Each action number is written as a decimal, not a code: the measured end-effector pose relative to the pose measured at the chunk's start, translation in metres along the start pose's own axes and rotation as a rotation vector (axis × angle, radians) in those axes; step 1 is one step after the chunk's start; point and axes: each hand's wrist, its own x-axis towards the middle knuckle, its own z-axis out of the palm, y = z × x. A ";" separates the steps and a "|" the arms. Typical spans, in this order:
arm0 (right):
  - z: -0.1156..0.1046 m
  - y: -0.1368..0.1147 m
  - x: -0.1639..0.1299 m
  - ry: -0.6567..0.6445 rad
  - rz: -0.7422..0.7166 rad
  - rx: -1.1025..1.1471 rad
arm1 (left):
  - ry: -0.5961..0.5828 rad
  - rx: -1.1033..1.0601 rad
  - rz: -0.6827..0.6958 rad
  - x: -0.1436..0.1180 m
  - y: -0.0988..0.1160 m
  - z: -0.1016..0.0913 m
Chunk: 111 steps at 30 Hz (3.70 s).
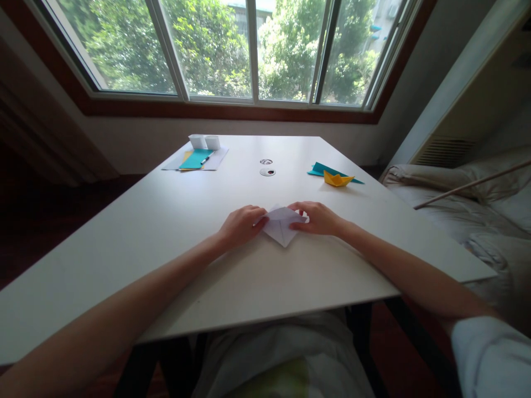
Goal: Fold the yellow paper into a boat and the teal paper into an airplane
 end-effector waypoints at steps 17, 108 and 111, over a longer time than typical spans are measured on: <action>0.007 0.002 0.008 0.005 0.142 -0.172 | 0.035 -0.211 -0.147 0.012 0.005 0.007; 0.017 0.012 0.010 0.022 0.214 0.112 | 0.007 -0.330 -0.272 0.009 0.012 0.003; 0.016 0.014 0.007 0.025 0.220 0.118 | -0.061 -0.391 -0.220 0.009 0.010 -0.003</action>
